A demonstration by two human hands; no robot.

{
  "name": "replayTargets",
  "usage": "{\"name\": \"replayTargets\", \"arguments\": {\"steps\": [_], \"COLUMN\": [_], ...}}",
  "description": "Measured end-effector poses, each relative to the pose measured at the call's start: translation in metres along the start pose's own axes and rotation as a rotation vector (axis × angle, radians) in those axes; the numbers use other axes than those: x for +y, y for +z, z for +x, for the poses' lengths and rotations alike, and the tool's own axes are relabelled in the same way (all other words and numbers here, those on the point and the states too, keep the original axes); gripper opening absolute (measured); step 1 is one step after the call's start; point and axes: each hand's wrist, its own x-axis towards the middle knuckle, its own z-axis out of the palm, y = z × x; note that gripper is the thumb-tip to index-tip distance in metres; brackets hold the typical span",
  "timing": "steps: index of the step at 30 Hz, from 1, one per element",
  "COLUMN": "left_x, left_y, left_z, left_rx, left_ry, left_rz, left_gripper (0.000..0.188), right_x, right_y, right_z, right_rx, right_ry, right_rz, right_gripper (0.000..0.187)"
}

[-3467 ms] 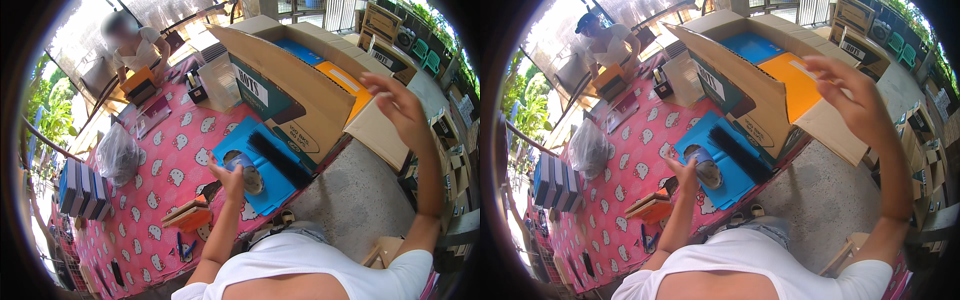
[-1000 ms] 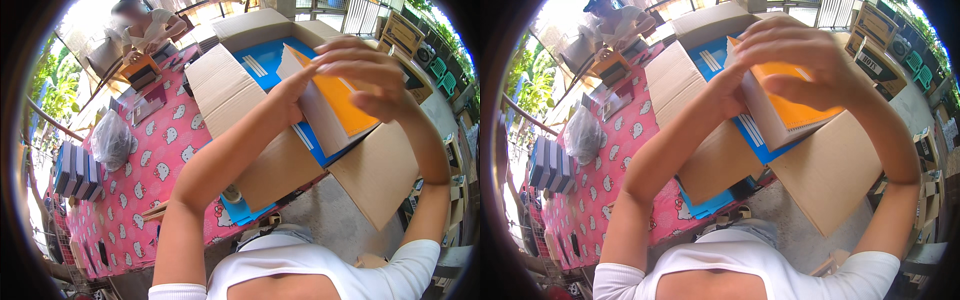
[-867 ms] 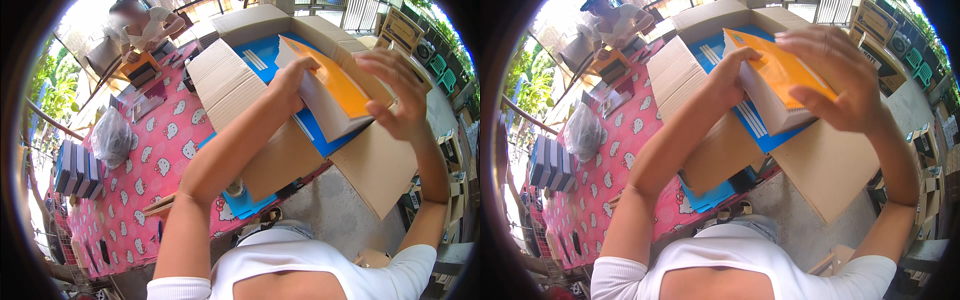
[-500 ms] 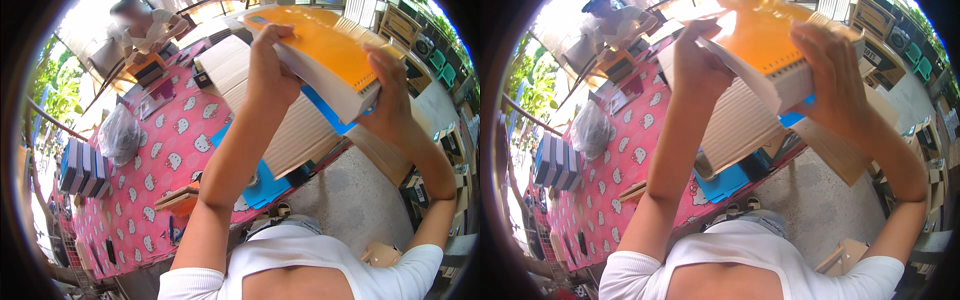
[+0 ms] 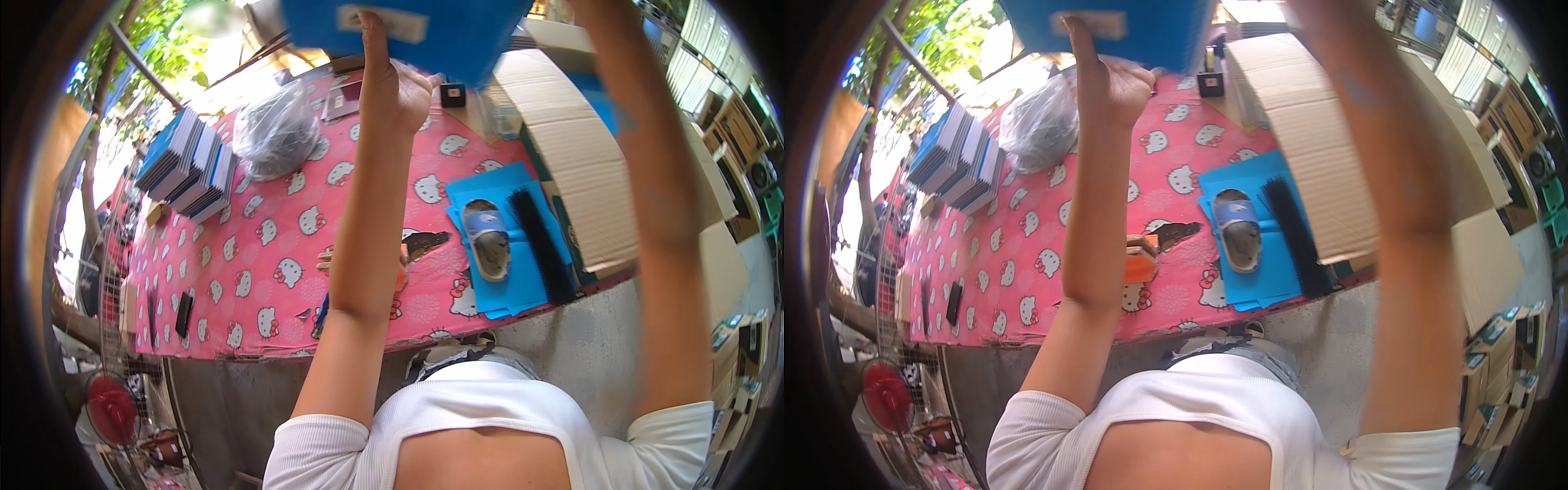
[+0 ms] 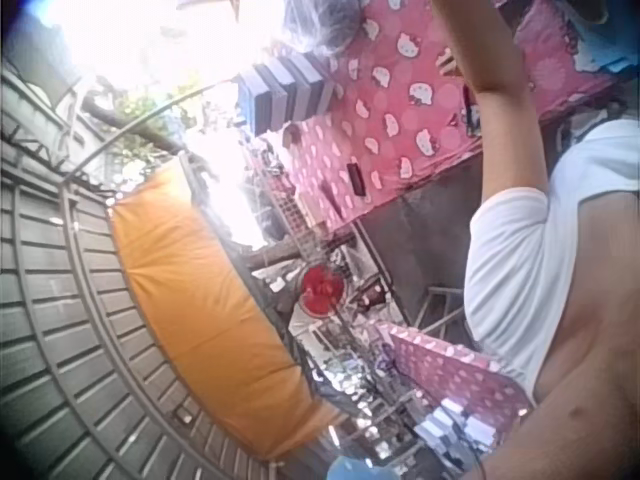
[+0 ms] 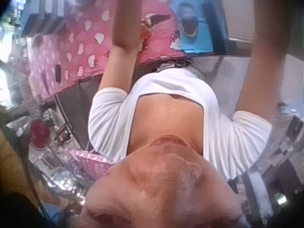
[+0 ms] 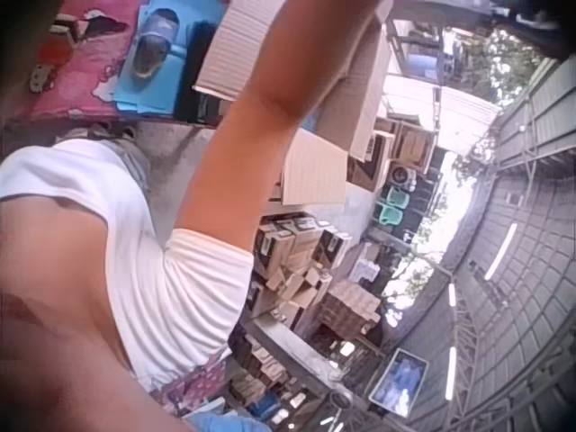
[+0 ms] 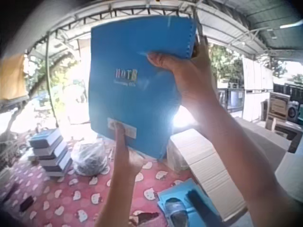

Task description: The person inserts spiral coils into pre-punched notebooks, cuts and crimps the wire ends using pliers, and places the finished notebooks into stacks or a cardboard box.

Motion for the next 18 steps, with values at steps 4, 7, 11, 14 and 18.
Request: {"name": "replayTargets", "arguments": {"steps": [4, 7, 11, 14, 18], "left_x": [0.055, 0.076, 0.079, 0.058, 0.013], "left_y": [-0.068, -0.138, -0.225, -0.297, -0.331], "left_z": [-0.004, -0.012, -0.014, -0.006, -0.003], "left_rx": [-0.312, -0.068, 0.253, 0.252, 0.399], "left_ry": [0.152, 0.094, -0.158, -0.429, -0.621], "left_rz": [-0.277, -0.06, 0.273, 0.205, 0.225], "left_gripper": [0.032, 0.031, 0.037, 0.04, 0.036], "right_x": [0.074, 0.114, 0.153, 0.186, 0.205], "right_y": [0.065, 0.075, 0.094, 0.095, 0.071], "right_z": [-0.056, -0.121, -0.224, -0.295, -0.356], "right_rx": [0.274, 0.252, 0.33, 0.438, 0.422], "right_ry": [0.378, 0.729, 0.951, 1.22, 1.444], "right_rz": [0.252, 0.476, 0.492, 0.486, 0.174], "right_gripper": [0.035, 0.064, 0.058, 0.066, 0.068]}}
